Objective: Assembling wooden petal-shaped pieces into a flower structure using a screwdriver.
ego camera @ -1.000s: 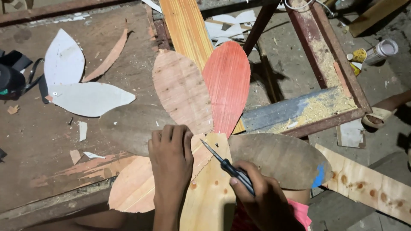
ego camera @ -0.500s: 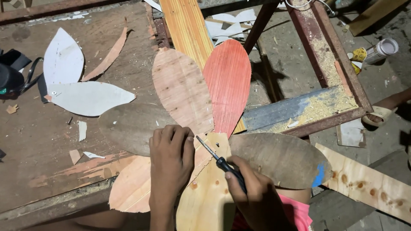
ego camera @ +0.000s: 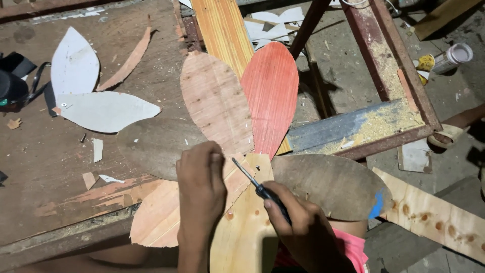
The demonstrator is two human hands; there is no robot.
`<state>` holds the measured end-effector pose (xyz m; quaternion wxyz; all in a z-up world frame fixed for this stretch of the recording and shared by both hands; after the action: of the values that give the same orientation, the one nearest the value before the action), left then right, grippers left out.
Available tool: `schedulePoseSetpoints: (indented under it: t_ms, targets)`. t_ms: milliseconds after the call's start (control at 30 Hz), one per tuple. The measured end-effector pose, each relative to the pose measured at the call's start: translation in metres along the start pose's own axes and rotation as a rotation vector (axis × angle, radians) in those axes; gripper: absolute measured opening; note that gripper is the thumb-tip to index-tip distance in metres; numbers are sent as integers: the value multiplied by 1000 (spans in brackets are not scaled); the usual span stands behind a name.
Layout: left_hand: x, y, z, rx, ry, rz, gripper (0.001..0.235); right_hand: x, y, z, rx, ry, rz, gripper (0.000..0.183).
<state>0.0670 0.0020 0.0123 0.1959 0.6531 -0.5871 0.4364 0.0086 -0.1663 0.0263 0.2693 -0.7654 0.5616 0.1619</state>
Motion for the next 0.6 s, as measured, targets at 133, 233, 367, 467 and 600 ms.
schedulePoseSetpoints:
  t_ms: [133, 233, 367, 467, 600]
  targets:
    - [7, 11, 5, -40, -392, 249, 14, 41, 26, -3, -65, -229, 372, 30]
    - [-13, 18, -9, -40, -490, 243, 19, 68, 57, -17, -34, -314, 307, 30]
    - [-22, 20, -42, -168, -442, 243, 41, 92, 71, -42, 133, -724, 407, 33]
    - [-40, 43, -43, -313, -488, 273, 86, 125, 89, -44, 172, -745, 732, 38]
    - [-64, 50, -61, -461, -489, 171, 76, 121, 82, -49, 157, -652, 787, 42]
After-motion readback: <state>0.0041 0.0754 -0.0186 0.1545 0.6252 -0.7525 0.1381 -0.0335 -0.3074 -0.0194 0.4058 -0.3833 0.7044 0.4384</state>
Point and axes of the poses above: each hand's wrist, its own y-axis away from the middle knuckle, its own z-axis out of the palm, x = y × z, the point moved 7 cm from there along -y, towards the middle knuckle, and after that the axes turned 6 degrees about x, right-handed, at the moved point
